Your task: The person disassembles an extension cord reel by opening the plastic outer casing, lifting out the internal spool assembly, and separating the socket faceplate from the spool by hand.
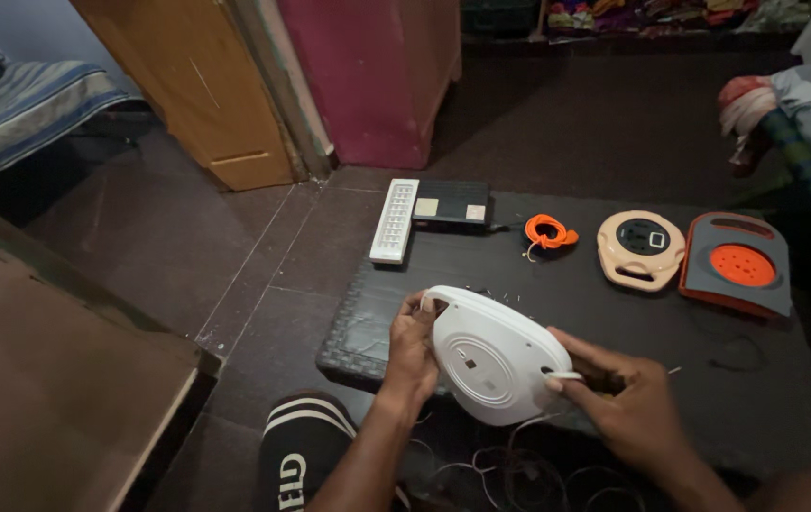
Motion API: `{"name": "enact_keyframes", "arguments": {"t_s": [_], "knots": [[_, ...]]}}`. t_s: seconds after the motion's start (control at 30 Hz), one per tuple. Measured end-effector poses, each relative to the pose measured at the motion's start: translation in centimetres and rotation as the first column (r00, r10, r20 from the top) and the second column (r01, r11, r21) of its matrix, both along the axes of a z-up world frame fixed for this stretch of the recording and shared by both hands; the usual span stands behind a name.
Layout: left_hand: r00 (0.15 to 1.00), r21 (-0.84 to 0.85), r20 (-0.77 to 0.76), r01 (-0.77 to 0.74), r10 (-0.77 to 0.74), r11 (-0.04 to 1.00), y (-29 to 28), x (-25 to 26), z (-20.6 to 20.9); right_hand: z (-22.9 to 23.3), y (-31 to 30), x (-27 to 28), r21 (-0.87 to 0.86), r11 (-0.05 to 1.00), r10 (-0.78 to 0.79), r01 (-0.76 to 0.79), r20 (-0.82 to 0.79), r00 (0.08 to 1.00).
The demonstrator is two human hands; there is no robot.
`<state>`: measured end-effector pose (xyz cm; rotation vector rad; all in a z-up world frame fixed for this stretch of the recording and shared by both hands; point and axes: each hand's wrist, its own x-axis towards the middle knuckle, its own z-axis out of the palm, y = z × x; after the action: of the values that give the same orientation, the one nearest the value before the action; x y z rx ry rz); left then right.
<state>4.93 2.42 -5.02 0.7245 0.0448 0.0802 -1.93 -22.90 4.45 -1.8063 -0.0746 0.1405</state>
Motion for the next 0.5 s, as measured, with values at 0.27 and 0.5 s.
{"name": "enact_keyframes", "arguments": {"t_s": [0.27,0.5], "knots": [[0.982,0.138,-0.134,-0.114,0.132,0.984,-0.9,-0.8,0.8,-0.8,0.6,0.7,-0.076,0.997,-0.044,0.03,-0.188,0.981],[0.928,0.092,-0.371,0.022,0.014,0.995,-1.5,-1.4,0.0,-4.6,0.2,2.6,-0.06,0.987,-0.16,0.148,-0.425,0.891]]}}
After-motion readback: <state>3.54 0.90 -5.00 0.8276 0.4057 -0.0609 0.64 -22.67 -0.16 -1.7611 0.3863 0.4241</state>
